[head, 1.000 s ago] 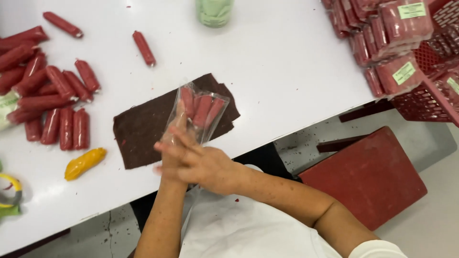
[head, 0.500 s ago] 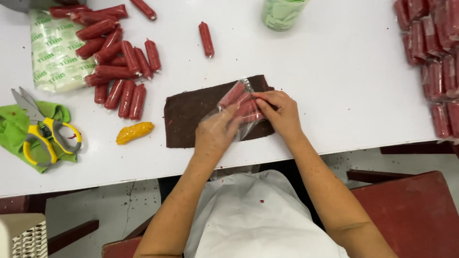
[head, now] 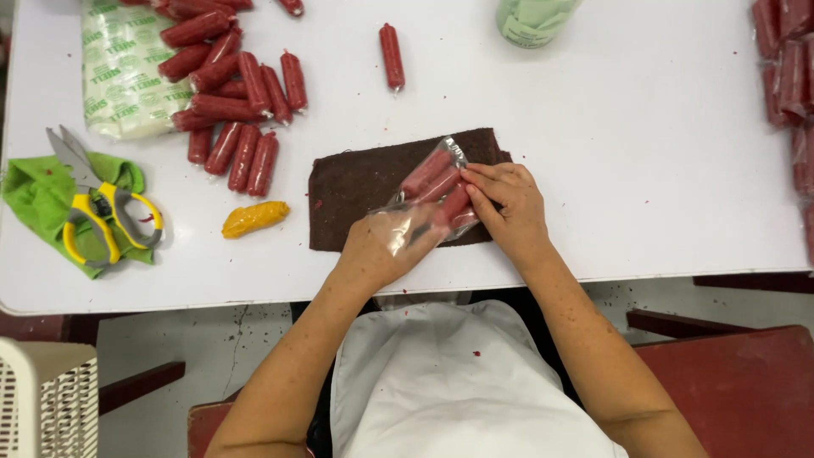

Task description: Manually packaging small red sausages into clear plastic bags and adding green labels.

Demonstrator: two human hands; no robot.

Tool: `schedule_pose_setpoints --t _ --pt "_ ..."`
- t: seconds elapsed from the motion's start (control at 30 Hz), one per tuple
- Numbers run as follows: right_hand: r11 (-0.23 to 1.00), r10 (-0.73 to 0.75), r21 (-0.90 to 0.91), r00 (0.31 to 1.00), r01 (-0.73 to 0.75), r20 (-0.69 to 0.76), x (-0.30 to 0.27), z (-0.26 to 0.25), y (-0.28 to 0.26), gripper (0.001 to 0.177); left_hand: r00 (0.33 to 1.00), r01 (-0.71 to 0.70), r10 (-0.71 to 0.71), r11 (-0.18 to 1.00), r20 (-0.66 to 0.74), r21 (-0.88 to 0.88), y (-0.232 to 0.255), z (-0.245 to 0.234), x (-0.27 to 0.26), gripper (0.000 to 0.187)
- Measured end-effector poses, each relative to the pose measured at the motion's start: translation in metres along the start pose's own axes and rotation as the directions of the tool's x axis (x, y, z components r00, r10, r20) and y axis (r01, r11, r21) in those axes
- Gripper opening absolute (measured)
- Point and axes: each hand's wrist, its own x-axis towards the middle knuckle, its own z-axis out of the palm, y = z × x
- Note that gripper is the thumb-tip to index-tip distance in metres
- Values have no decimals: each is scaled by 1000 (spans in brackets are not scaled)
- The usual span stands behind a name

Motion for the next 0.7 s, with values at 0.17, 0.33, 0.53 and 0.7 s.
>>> schedule_pose_setpoints --t 0.17,0.33,0.53,0.7 --pt "998 -54 -17 998 55 40 1 3 0 31 981 191 -189 981 -47 26 -14 12 18 39" --pt "996 -83 -23 994 85 72 3 3 -2 30 979 -119 24 874 -203 -472 -28 8 12 52" --pt "993 -103 -47 992 106 70 2 3 1 32 992 127 -127 992 -1 23 -8 -1 17 41" --pt "990 -116 -73 989 122 88 3 4 0 30 926 37 -39 999 374 11 8 -44 12 58"
